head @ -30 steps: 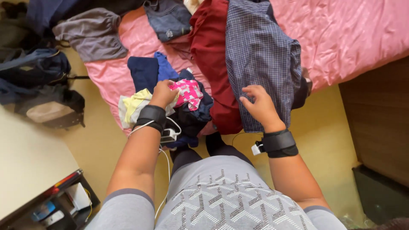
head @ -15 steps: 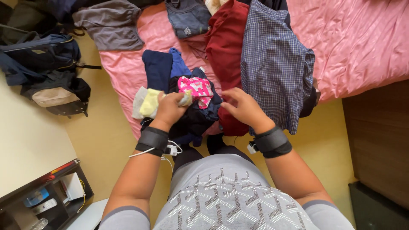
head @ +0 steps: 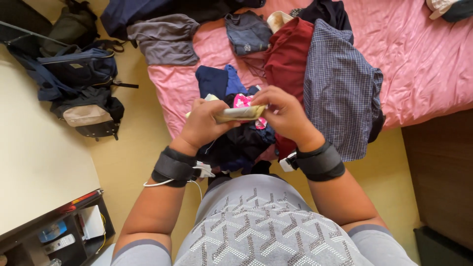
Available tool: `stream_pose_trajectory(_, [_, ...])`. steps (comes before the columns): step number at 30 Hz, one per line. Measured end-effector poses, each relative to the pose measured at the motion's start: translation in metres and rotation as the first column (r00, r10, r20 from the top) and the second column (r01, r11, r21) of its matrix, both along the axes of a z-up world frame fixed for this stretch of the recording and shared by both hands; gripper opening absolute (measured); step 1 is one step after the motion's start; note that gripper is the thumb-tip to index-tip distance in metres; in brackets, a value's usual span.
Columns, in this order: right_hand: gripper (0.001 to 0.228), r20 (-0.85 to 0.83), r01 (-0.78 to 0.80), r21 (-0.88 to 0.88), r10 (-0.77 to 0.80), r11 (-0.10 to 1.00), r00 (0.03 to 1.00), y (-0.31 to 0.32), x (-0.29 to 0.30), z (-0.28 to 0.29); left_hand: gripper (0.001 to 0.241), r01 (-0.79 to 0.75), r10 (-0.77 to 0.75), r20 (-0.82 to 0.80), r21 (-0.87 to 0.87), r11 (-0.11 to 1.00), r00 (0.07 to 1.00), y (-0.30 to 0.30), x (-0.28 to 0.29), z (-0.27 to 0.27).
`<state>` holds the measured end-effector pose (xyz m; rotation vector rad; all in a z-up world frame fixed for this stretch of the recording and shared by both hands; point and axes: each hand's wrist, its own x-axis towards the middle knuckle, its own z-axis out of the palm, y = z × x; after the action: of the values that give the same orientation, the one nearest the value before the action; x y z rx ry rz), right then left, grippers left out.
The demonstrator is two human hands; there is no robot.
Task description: The person folds various articles of clothing on a bed. They pick up items one by one, including a dark jacket, a striped shirt, and several smaller garments, and fold them into neat piles.
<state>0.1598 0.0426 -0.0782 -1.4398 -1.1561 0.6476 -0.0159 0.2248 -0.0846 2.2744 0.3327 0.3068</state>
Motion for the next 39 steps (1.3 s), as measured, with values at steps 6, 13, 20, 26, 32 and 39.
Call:
stream_pose_trajectory(6, [0.014,-0.456,0.092,-0.011,-0.087,0.996,0.886,0.014,-0.003,0.027,0.032,0.007,-0.018,0.054,0.202,0.979,0.998,0.065,-0.044,-0.006])
stream_pose_trajectory(13, [0.012,-0.328,0.253,-0.035,-0.250,0.967,0.911,0.036,-0.019,0.042,0.030,-0.027,0.060,0.067,-0.420,0.907,0.996,0.107,-0.071,0.003])
stream_pose_trajectory(20, [0.020,-0.182,0.280,0.099,-0.260,0.955,0.949,0.061,-0.042,0.058,0.029,-0.038,0.123,0.186,-0.404,0.914,0.975,0.142,-0.084,0.035])
stream_pose_trajectory(26, [0.025,0.303,0.338,0.013,-0.326,0.941,0.896,0.082,-0.061,0.094,0.021,-0.116,0.129,0.387,-0.056,0.992,0.913,0.170,-0.090,0.070])
stream_pose_trajectory(32, [0.022,0.444,0.370,0.018,-0.339,0.929,0.829,0.095,-0.065,0.095,0.022,-0.151,0.129,0.436,0.017,0.988,0.891,0.185,-0.098,0.083])
stream_pose_trajectory(39, [0.010,-0.328,0.192,0.100,-0.150,0.976,0.933,0.099,-0.059,0.076,0.016,-0.126,0.178,0.167,-0.283,0.951,0.970,0.188,-0.095,0.064])
